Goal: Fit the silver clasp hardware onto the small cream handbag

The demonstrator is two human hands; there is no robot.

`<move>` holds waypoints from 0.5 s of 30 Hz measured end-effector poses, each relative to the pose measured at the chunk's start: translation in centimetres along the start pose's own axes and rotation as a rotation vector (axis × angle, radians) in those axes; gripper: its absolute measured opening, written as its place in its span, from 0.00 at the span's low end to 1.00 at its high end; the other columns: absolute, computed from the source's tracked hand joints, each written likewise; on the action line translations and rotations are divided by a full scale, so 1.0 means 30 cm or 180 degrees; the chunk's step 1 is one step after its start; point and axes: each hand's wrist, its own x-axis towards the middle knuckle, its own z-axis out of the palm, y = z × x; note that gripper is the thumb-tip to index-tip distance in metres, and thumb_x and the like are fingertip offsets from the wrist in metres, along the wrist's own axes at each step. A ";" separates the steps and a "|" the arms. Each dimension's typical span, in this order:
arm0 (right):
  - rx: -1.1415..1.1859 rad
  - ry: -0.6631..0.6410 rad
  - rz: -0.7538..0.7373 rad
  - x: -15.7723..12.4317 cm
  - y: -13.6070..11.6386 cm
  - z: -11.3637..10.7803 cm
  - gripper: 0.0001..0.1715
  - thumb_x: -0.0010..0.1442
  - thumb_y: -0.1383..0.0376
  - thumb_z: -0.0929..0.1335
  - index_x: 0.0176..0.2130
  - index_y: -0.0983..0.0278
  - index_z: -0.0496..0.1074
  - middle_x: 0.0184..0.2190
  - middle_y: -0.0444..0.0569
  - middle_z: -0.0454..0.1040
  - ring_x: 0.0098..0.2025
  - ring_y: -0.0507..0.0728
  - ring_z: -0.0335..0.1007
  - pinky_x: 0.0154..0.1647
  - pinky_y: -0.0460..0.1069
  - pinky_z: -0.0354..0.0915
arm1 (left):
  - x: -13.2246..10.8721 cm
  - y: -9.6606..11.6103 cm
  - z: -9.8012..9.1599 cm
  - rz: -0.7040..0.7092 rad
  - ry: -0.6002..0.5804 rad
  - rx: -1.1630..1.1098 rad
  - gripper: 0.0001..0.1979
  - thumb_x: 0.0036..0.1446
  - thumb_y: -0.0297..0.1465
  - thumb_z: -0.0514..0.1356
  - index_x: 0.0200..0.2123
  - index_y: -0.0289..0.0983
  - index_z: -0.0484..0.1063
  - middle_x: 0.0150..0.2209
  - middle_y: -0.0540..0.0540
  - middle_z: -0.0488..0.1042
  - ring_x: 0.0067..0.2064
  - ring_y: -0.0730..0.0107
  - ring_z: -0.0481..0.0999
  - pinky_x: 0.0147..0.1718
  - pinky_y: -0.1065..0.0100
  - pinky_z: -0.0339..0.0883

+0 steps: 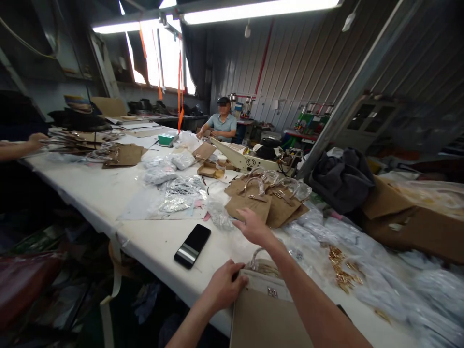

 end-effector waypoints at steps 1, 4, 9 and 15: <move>-0.0158 -0.0128 0.0081 0.055 -0.028 0.047 0.22 0.72 0.59 0.70 0.59 0.68 0.80 0.61 0.66 0.76 0.64 0.70 0.72 0.67 0.60 0.64 | -0.002 -0.004 0.001 0.0000 0.0008 0.0012 0.23 0.67 0.42 0.58 0.59 0.42 0.81 0.51 0.41 0.78 0.54 0.53 0.78 0.56 0.61 0.68; -0.0353 -0.0455 0.0147 0.118 -0.088 0.178 0.12 0.71 0.61 0.71 0.45 0.66 0.83 0.53 0.65 0.79 0.56 0.69 0.76 0.61 0.59 0.67 | -0.004 -0.019 0.009 0.0019 0.0071 0.0041 0.23 0.67 0.42 0.57 0.60 0.43 0.80 0.51 0.41 0.78 0.54 0.51 0.78 0.55 0.60 0.69; -0.0186 -0.0838 -0.0315 0.038 -0.092 0.271 0.07 0.68 0.67 0.72 0.45 0.61 0.82 0.53 0.56 0.80 0.54 0.64 0.75 0.61 0.56 0.65 | 0.000 -0.041 0.012 0.0040 0.0076 0.0021 0.22 0.68 0.42 0.56 0.57 0.42 0.81 0.52 0.39 0.79 0.53 0.49 0.79 0.56 0.59 0.69; 0.0191 -0.1095 -0.0398 0.089 -0.016 0.229 0.15 0.75 0.59 0.66 0.44 0.62 0.82 0.43 0.48 0.83 0.44 0.58 0.78 0.47 0.49 0.70 | -0.007 -0.034 -0.015 0.0061 0.0001 0.0000 0.24 0.67 0.43 0.57 0.60 0.42 0.80 0.52 0.38 0.79 0.55 0.48 0.79 0.56 0.58 0.70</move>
